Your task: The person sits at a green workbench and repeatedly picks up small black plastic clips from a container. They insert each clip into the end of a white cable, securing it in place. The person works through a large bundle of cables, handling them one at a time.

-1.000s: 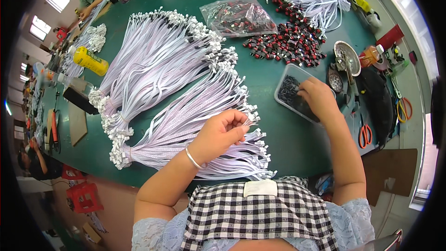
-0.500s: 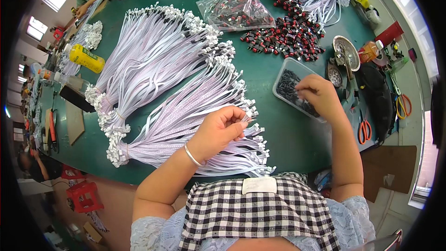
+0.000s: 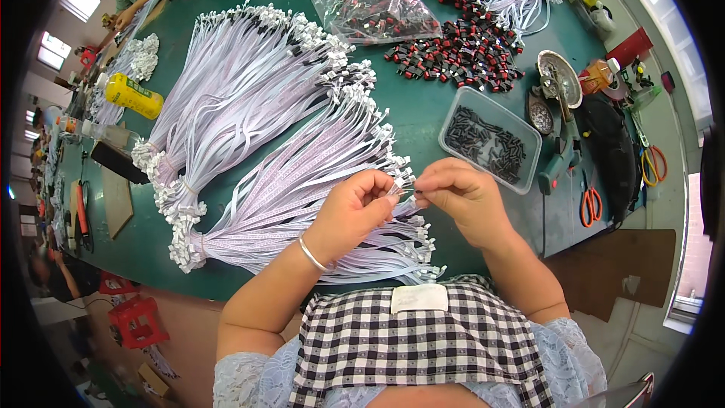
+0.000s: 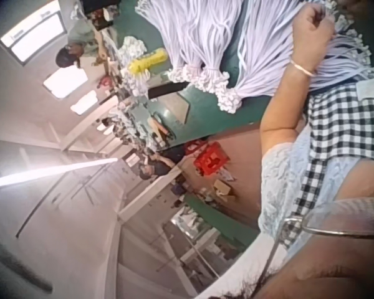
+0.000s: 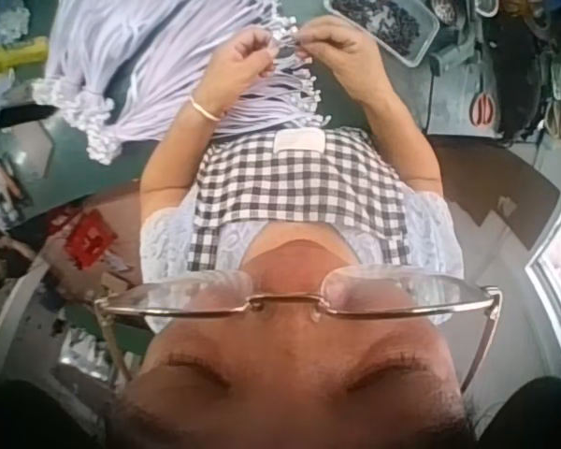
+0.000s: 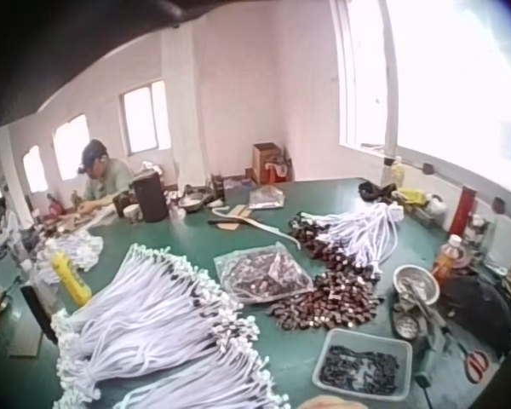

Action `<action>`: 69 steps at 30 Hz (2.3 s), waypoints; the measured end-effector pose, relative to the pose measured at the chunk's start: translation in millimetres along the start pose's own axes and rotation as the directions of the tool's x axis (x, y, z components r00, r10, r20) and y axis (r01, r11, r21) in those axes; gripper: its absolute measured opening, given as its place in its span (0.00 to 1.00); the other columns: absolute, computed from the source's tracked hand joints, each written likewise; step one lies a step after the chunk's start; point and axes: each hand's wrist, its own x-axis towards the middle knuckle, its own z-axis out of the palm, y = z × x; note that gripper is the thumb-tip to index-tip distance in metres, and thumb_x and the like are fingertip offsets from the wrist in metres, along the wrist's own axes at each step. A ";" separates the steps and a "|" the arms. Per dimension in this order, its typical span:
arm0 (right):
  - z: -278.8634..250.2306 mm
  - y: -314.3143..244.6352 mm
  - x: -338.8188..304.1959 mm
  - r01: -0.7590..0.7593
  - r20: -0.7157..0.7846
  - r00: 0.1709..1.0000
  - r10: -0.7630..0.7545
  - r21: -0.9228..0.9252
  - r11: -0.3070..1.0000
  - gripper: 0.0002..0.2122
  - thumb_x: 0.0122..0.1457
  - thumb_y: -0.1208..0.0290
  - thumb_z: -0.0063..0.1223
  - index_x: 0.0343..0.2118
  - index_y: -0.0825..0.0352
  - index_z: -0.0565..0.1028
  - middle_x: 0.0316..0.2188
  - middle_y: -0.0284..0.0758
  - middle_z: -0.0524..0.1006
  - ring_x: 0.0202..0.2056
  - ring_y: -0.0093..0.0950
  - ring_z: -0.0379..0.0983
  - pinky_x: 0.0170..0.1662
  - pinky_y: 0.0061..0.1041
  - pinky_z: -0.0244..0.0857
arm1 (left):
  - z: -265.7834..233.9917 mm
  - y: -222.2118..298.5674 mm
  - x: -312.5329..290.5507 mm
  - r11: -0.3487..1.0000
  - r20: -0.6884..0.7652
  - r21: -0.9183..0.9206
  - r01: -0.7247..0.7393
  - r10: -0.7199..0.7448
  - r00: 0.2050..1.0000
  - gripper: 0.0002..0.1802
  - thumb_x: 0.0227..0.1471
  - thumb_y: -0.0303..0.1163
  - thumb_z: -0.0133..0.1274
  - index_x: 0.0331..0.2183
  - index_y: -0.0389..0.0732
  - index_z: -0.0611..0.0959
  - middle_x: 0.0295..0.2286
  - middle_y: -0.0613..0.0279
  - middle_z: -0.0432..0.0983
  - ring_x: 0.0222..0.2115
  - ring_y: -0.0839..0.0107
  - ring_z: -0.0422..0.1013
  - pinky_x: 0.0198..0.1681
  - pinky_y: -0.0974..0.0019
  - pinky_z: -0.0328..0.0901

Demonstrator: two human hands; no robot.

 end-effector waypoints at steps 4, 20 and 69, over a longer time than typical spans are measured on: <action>5.6 -4.7 -1.8 -0.122 -0.098 0.987 0.131 0.091 0.988 0.05 0.53 0.85 0.54 0.33 0.74 0.76 0.34 0.36 0.74 0.32 0.24 0.75 0.35 0.20 0.71 | 0.9 -1.0 -0.3 1.000 -0.009 -0.001 -0.011 0.011 1.000 0.07 0.53 0.25 0.52 0.37 0.37 0.75 0.29 0.68 0.72 0.27 0.81 0.69 0.31 0.77 0.65; 8.5 -3.8 -1.4 0.021 -0.096 0.994 -0.052 -0.299 0.954 0.07 0.50 0.81 0.59 0.33 0.70 0.79 0.30 0.33 0.76 0.29 0.18 0.72 0.30 0.16 0.66 | 1.7 -0.8 0.2 1.000 -0.005 0.018 -0.024 0.025 1.000 0.07 0.54 0.25 0.52 0.37 0.38 0.75 0.29 0.69 0.71 0.27 0.82 0.68 0.32 0.78 0.64; -26.4 -19.4 28.8 0.160 0.060 0.983 -0.172 -0.737 0.656 0.18 0.49 0.75 0.59 0.46 0.63 0.73 0.39 0.38 0.76 0.44 0.34 0.70 0.47 0.31 0.64 | -11.7 17.7 21.0 0.516 -0.050 0.821 -0.245 0.492 0.869 0.05 0.44 0.24 0.57 0.28 0.39 0.79 0.22 0.64 0.75 0.26 0.73 0.69 0.31 0.69 0.64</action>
